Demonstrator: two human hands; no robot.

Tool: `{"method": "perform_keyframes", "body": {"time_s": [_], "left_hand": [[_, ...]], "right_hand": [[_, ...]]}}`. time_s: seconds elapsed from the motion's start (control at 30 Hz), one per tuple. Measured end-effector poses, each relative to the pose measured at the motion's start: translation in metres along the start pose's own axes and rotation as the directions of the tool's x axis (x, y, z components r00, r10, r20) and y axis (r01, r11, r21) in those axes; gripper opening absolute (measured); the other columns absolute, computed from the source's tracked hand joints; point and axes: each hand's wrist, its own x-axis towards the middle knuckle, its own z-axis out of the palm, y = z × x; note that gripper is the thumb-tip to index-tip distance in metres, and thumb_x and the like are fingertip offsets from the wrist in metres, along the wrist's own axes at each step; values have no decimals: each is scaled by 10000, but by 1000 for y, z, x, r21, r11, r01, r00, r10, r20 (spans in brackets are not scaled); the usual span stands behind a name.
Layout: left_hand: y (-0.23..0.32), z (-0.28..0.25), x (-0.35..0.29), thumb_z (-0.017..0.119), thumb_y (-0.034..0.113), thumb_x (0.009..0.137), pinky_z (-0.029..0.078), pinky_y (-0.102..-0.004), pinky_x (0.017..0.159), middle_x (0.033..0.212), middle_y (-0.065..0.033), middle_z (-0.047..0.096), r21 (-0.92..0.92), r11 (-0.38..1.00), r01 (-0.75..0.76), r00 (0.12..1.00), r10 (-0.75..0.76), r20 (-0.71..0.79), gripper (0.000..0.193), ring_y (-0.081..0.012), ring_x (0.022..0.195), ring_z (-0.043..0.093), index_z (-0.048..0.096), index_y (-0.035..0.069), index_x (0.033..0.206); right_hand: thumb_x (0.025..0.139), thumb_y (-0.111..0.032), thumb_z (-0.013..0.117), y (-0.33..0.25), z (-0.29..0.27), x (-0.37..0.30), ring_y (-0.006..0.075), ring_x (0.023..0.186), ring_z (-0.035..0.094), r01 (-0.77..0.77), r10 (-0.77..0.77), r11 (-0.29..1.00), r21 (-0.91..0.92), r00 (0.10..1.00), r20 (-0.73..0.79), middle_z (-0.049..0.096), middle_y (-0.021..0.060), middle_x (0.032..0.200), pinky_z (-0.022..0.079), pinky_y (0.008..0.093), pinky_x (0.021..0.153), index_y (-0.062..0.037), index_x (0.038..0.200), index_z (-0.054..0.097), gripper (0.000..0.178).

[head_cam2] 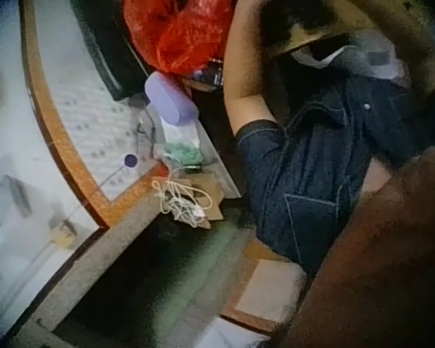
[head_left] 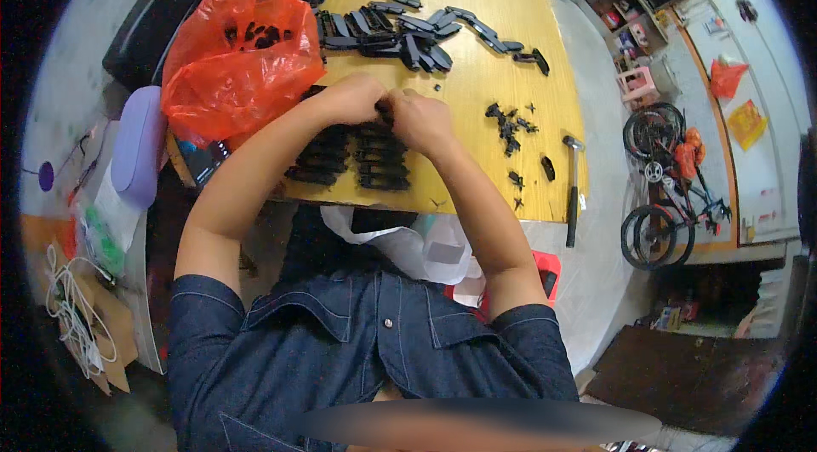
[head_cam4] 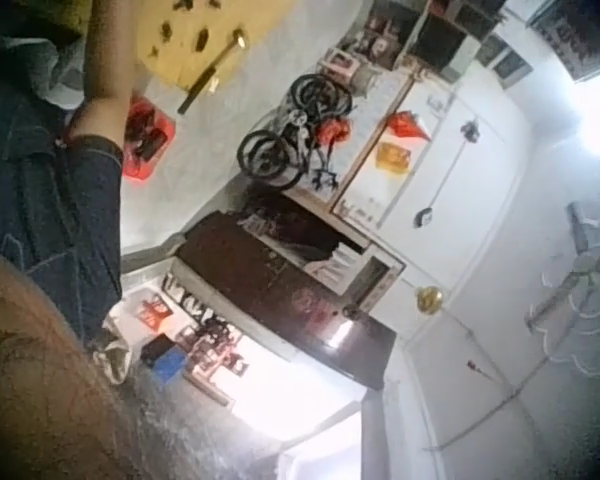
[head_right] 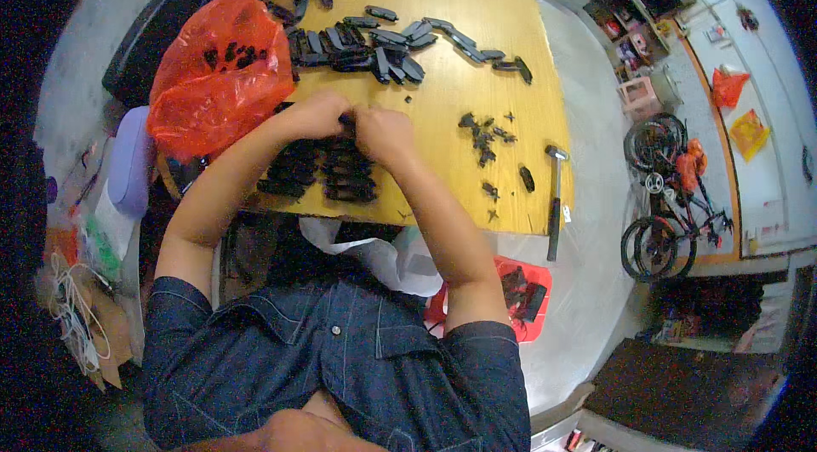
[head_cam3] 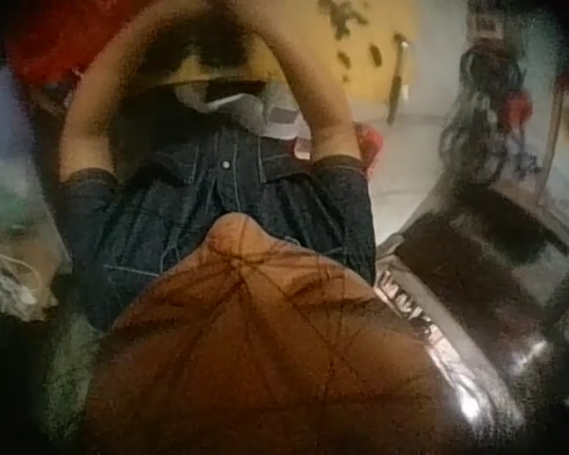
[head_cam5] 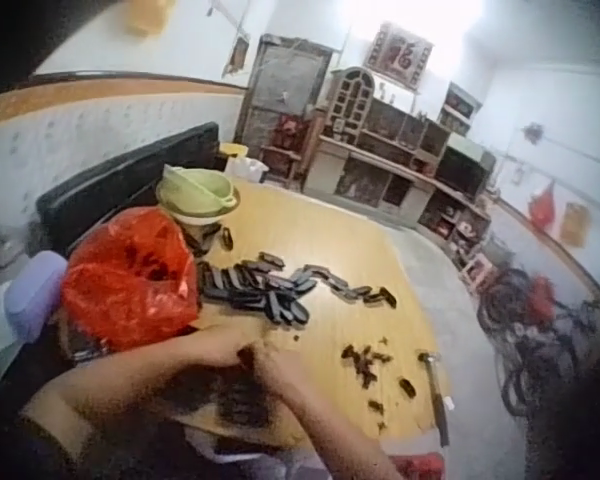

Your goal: The person assembles small plastic components by hand, then sorts the assembled components into a plastic container.

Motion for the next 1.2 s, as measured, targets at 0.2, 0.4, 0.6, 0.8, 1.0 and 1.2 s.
{"method": "perform_keyframes", "body": {"time_s": [0.2,0.4,0.6,0.8,1.0,1.2], "left_hand": [[3,-10,-6,652,51,628,486,-360,727,862,-152,643,-338,940,54,995,-79,-62,368,-274,815,621,592,0,988],[9,-3,0,667,16,608,489,-349,727,903,-140,640,-164,985,44,982,-72,-172,511,-262,838,624,509,16,1094],[-4,-6,-7,677,49,615,489,-341,732,881,-116,658,-237,967,92,993,-106,-46,359,-259,838,629,610,55,968],[18,-22,-11,571,48,713,492,-350,730,871,-132,656,-167,982,88,968,-45,246,202,-264,832,629,644,32,901],[-26,-28,20,547,138,743,503,-406,735,920,-130,618,451,763,463,864,-275,-422,168,-319,879,590,624,77,880],[-44,-32,25,534,141,790,513,-400,721,918,-90,620,541,682,492,857,-272,-437,126,-280,875,598,613,71,857]], "right_hand": [[815,-170,461,5,3,-1,282,804,628,57,-55,998,24,995,-80,633,121,885,498,402,645,-122,954,596,199],[800,-161,490,2,1,2,269,862,617,-7,7,1000,27,1000,6,640,105,900,486,401,672,-129,995,572,214],[816,-258,553,28,4,-8,306,817,603,-68,153,900,431,974,-166,632,134,875,463,408,674,-72,910,587,211],[836,-260,569,61,-15,-67,308,747,594,-95,420,679,728,864,-278,623,150,798,454,371,653,-26,844,598,236],[814,-205,605,81,-11,-101,277,714,608,-137,518,669,730,791,-326,630,148,788,465,343,637,-23,843,606,185],[804,-250,591,130,-21,-121,322,789,609,-501,737,650,571,598,-315,639,152,842,465,405,694,-37,843,630,220]]}}
